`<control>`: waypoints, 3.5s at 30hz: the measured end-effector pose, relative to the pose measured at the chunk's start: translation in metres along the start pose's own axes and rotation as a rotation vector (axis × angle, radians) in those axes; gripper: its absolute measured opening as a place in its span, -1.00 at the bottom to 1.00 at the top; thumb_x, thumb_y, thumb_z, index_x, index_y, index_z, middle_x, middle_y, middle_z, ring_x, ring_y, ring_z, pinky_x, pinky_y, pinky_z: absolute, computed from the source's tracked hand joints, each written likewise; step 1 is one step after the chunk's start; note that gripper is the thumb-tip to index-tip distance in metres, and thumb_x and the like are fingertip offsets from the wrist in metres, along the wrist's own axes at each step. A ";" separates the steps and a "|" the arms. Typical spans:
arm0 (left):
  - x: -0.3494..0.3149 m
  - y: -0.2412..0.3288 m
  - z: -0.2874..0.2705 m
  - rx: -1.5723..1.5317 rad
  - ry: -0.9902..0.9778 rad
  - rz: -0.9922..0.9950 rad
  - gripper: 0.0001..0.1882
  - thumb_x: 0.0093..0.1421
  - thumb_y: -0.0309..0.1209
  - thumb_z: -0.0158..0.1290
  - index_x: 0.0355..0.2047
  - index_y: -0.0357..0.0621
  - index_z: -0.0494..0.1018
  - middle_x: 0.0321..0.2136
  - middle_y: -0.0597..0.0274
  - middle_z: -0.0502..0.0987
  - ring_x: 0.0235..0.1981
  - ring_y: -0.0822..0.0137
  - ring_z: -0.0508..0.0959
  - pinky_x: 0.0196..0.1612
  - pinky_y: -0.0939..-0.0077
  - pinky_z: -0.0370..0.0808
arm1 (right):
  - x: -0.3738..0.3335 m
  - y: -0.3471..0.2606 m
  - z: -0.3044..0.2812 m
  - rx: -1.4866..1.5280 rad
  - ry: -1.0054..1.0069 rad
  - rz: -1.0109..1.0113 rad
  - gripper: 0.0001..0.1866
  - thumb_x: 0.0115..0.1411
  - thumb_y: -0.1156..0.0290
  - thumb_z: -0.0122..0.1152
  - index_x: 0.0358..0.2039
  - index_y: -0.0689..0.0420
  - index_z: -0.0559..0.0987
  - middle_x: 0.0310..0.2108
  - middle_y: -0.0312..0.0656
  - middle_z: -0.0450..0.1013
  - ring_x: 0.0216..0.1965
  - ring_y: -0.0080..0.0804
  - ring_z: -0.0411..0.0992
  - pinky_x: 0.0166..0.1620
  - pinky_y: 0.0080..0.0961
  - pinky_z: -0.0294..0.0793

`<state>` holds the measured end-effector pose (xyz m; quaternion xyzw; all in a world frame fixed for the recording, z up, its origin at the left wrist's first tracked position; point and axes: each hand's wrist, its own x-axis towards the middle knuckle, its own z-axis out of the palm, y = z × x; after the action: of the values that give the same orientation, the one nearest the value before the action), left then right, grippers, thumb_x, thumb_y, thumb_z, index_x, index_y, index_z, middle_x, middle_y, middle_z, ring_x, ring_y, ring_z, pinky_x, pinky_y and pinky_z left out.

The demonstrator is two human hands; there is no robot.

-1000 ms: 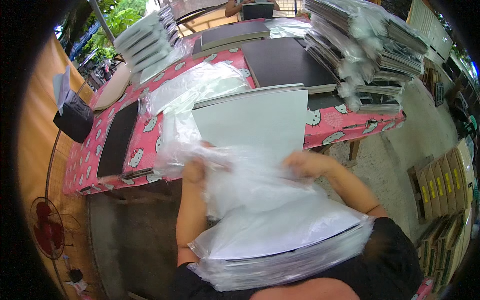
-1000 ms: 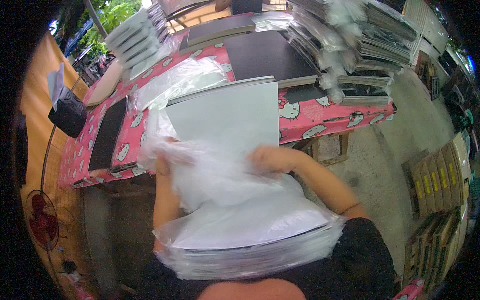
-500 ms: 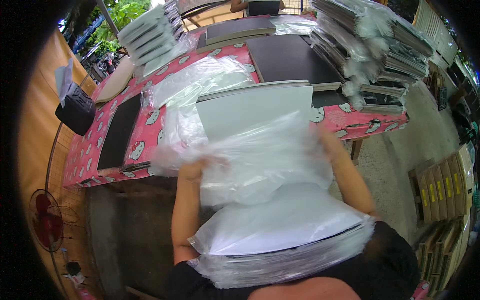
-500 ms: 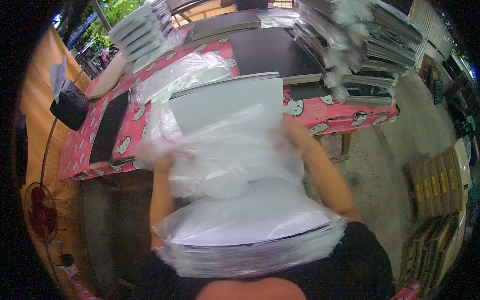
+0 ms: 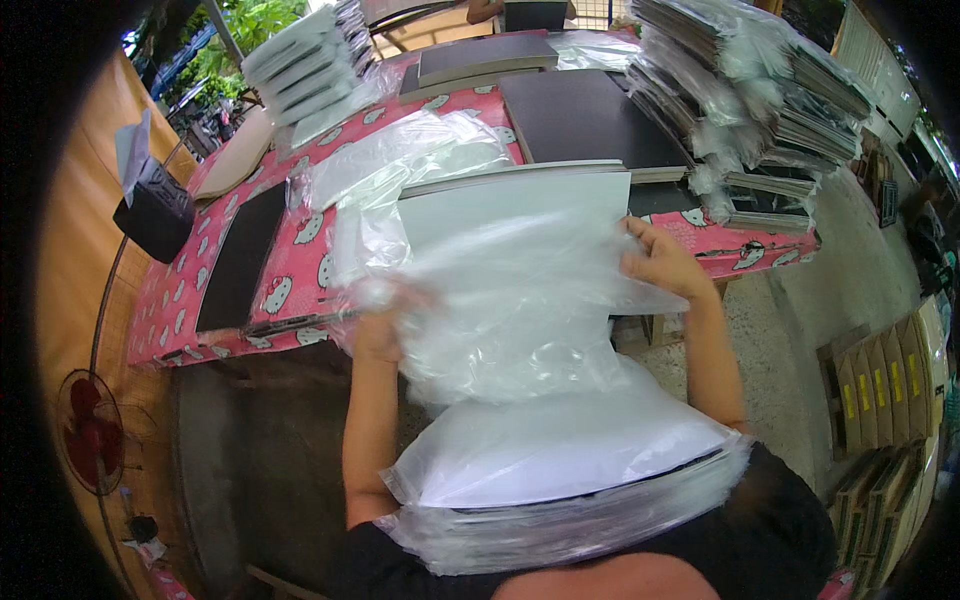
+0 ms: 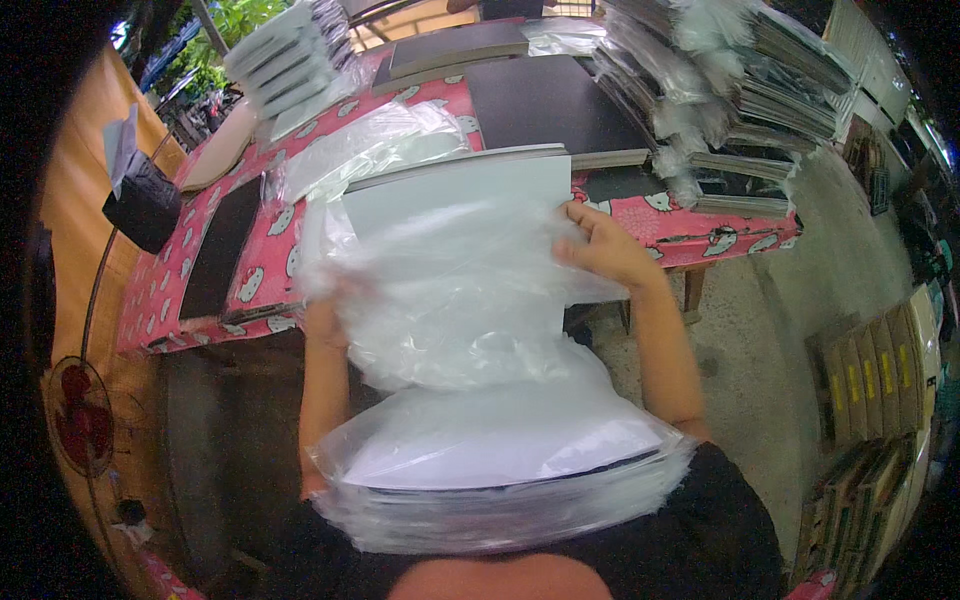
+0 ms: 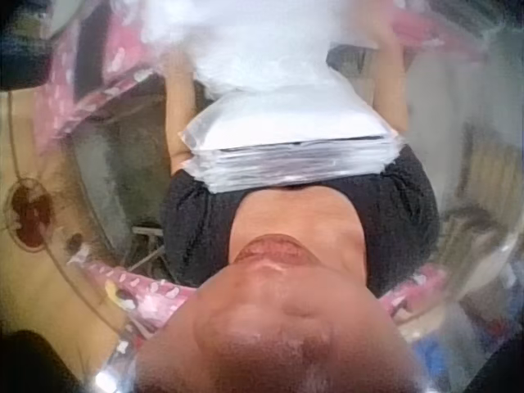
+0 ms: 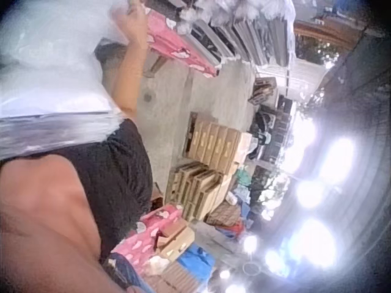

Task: The person wraps individual black-covered notebooks in clear plastic sheets and stacks them on top of one another.

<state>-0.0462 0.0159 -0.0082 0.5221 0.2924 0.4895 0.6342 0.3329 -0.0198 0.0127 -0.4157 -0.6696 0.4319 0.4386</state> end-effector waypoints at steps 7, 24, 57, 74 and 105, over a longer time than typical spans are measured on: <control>0.014 0.031 0.059 -0.308 0.437 -0.098 -0.77 0.05 -0.24 0.02 -0.49 -0.17 0.42 -0.45 0.27 0.45 -0.44 0.51 0.43 -0.36 0.65 0.39 | 0.009 -0.038 0.016 -0.854 0.444 -0.200 -0.14 -0.26 0.54 0.20 0.11 0.08 0.05 -0.61 -0.31 0.27 -0.57 -0.47 0.27 -0.51 -0.60 0.19; -0.052 -0.092 -0.046 -0.178 0.238 -0.455 -0.76 0.10 -0.31 -0.08 -0.29 -0.21 0.36 -0.40 0.28 0.41 -0.41 0.45 0.39 -0.35 0.58 0.35 | -0.076 0.132 0.043 0.523 0.451 0.464 -0.66 -0.05 0.44 0.12 -0.21 0.23 0.38 -0.38 -0.22 0.41 -0.38 -0.54 0.38 -0.37 -0.64 0.37; 0.016 0.062 0.161 -0.236 -0.204 0.355 0.00 -0.36 -0.57 0.28 0.08 -0.35 -0.08 0.07 -0.08 0.07 0.09 0.13 0.13 0.09 0.35 0.15 | 0.023 -0.087 0.083 -0.060 -0.042 -0.322 -0.71 -0.14 0.37 0.25 -0.39 0.22 0.49 -0.63 -0.34 0.40 -0.59 -0.66 0.29 -0.48 -0.67 0.30; -0.008 0.031 0.163 -0.179 0.476 0.234 -0.87 0.04 -0.40 0.05 -0.45 -0.16 0.35 -0.54 0.39 0.40 -0.52 0.60 0.36 -0.46 0.70 0.31 | 0.002 -0.074 0.078 -0.184 0.308 -0.290 -0.85 0.06 0.43 0.07 -0.52 0.24 0.51 -0.60 -0.33 0.37 -0.55 -0.69 0.28 -0.47 -0.75 0.24; 0.004 0.011 0.050 0.253 -0.194 0.058 -0.59 -0.17 -0.38 0.21 -0.29 -0.23 0.38 -0.46 0.11 0.48 -0.49 0.40 0.48 -0.47 0.63 0.41 | -0.004 -0.002 0.040 0.789 -0.282 -0.086 -0.80 -0.02 0.30 0.15 -0.47 0.18 0.51 -0.45 -0.25 0.45 -0.40 -0.42 0.41 -0.26 -0.45 0.37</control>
<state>-0.0042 0.0001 0.0171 0.6509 0.2739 0.4141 0.5743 0.2955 -0.0328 0.0041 -0.1244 -0.5231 0.6892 0.4857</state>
